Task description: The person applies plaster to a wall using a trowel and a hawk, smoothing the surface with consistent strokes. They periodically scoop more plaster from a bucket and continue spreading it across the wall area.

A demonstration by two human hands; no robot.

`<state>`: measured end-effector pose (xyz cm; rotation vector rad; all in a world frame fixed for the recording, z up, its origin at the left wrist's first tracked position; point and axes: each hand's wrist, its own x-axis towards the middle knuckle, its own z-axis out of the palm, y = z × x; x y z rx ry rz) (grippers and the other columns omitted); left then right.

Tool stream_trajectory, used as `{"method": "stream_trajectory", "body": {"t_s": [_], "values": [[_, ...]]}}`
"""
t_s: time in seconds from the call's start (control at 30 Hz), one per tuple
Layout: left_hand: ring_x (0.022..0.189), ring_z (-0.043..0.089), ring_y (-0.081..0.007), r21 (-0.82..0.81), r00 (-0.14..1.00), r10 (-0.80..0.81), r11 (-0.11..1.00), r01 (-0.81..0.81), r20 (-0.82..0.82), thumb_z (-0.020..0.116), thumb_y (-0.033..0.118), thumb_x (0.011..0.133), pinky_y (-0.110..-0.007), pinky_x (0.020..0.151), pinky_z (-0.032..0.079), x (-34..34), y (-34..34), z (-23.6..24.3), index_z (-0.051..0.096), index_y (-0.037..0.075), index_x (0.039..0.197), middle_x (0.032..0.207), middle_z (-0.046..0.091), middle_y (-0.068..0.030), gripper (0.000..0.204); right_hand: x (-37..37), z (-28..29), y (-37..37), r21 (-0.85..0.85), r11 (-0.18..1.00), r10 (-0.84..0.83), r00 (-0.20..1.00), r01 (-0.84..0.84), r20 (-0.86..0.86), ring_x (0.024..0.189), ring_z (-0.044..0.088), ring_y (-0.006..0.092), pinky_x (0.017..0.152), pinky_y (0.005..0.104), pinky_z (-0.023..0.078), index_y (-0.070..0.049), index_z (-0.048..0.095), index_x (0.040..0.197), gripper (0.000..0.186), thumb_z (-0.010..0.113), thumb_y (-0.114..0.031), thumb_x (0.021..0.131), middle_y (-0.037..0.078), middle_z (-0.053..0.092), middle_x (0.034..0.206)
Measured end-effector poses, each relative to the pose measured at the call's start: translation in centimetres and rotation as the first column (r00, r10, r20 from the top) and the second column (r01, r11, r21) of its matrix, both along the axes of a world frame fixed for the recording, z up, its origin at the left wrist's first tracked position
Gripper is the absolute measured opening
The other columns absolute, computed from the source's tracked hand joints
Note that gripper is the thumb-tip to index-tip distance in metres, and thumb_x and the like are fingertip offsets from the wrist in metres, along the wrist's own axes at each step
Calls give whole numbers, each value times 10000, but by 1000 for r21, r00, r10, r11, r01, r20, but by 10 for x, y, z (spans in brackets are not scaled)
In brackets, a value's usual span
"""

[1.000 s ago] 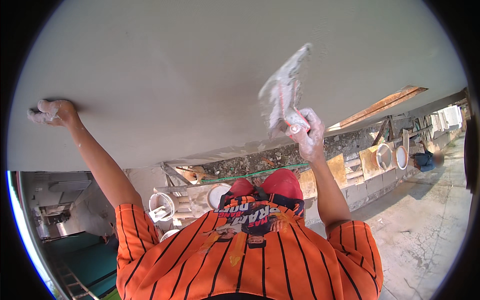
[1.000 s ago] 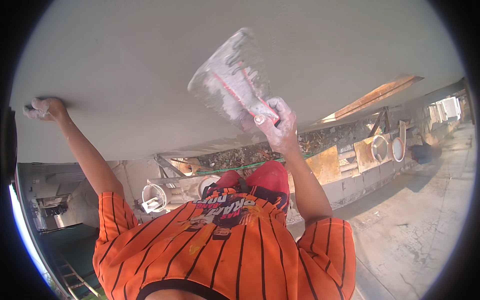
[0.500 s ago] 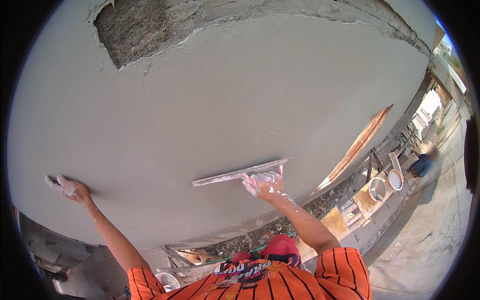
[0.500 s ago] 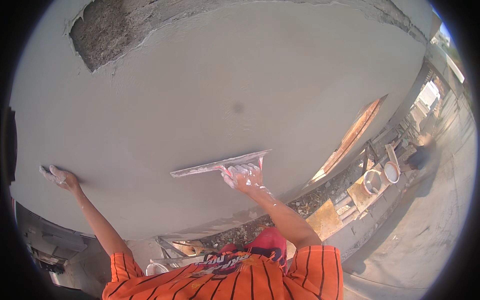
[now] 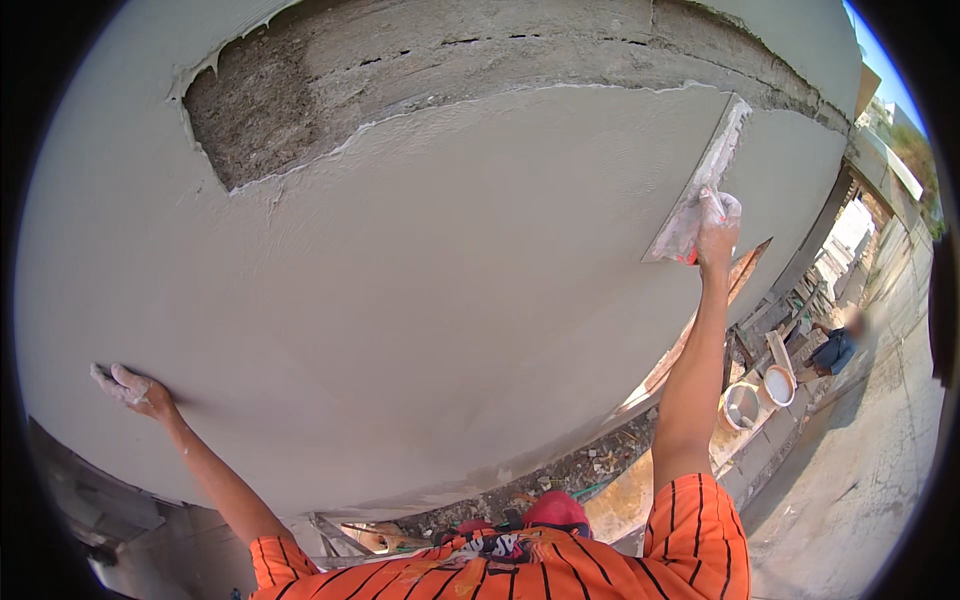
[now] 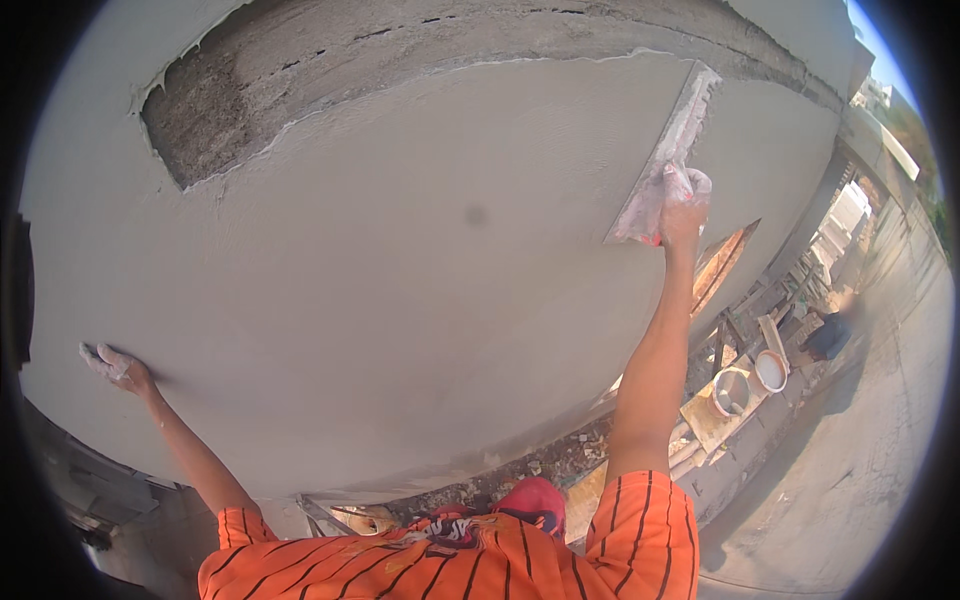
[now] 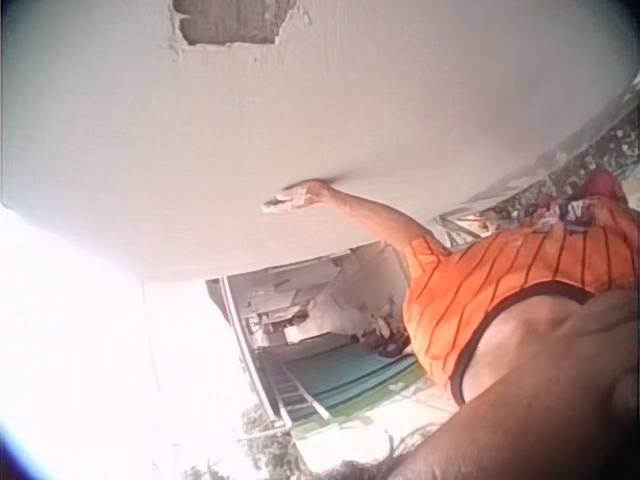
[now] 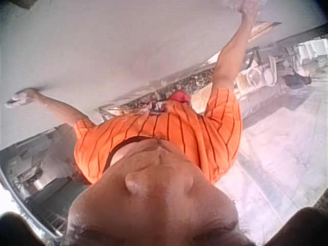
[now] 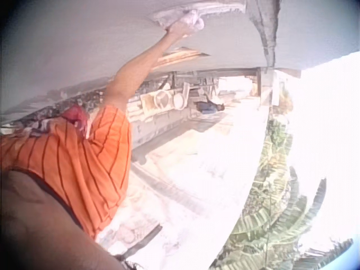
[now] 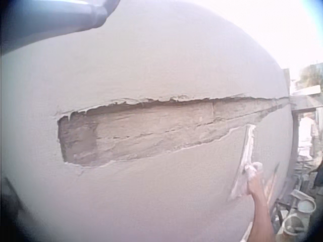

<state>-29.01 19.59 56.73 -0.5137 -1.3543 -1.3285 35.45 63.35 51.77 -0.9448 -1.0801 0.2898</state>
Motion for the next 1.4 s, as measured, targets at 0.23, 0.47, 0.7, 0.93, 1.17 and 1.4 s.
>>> {"method": "stream_trajectory", "body": {"t_s": [0.23, 0.47, 0.7, 0.93, 1.17, 1.4], "values": [[1364, 282, -337, 11, 999, 7, 1000, -7, 36, 354, 300, 956, -420, 1110, 240, 17, 0, 9, 332, -34, 1395, 1454, 329, -208, 551, -101, -25, -112, -13, 782, 487, 624, -623, -611, 425, 377, 54, 353, 213, 316, -58, 503, 1210, 342, 483, -284, 954, -14, 443, 646], [1378, 257, -337, -19, 1000, 3, 1000, -2, 28, 350, 260, 949, -423, 1128, 207, 20, 2, 8, 322, -58, 1390, 1455, 317, -219, 544, -325, 32, -303, -192, 454, 883, 411, -870, 227, 1074, 582, 391, 885, 406, 470, -43, 468, 1276, 458, 571, -280, 898, 231, 588, 1181], [1385, 244, -343, -60, 1000, -17, 998, 16, -17, 344, 234, 937, -434, 1135, 192, 14, -8, 8, 332, -51, 1388, 1463, 303, -227, 534, -380, 30, -349, -273, 341, 909, 241, -900, 340, 927, 644, 386, 834, 454, 487, -53, 469, 1271, 448, 529, -305, 906, 226, 656, 1009], [1383, 248, -342, -23, 998, -57, 998, 57, 4, 350, 225, 939, -439, 1130, 204, 24, 10, 9, 330, -53, 1388, 1472, 287, -222, 528, -349, 115, -334, -88, 622, 757, 568, -778, 324, 718, 661, 343, 694, 434, 522, 0, 384, 1294, 473, 545, -231, 914, 197, 652, 814], [1380, 261, -335, -38, 999, -10, 999, 9, -32, 339, 226, 936, -443, 1117, 236, 13, -11, 3, 380, -39, 1368, 1456, 331, -205, 508, -386, -58, -326, 305, 862, -244, 196, -406, 950, 643, 649, 296, 625, 428, 526, -42, 474, 1276, 444, 555, -171, 858, 159, 656, 753], [1379, 260, -336, 51, 995, -95, 994, 93, 26, 356, 263, 925, -456, 1126, 207, 16, -3, 5, 415, 5, 1364, 1460, 341, -187, 512, -317, 32, -277, 368, 701, -255, 267, -611, 929, 488, 583, 175, 406, 312, 459, -144, 578, 1227, 400, 570, -93, 830, 41, 538, 522]]}}
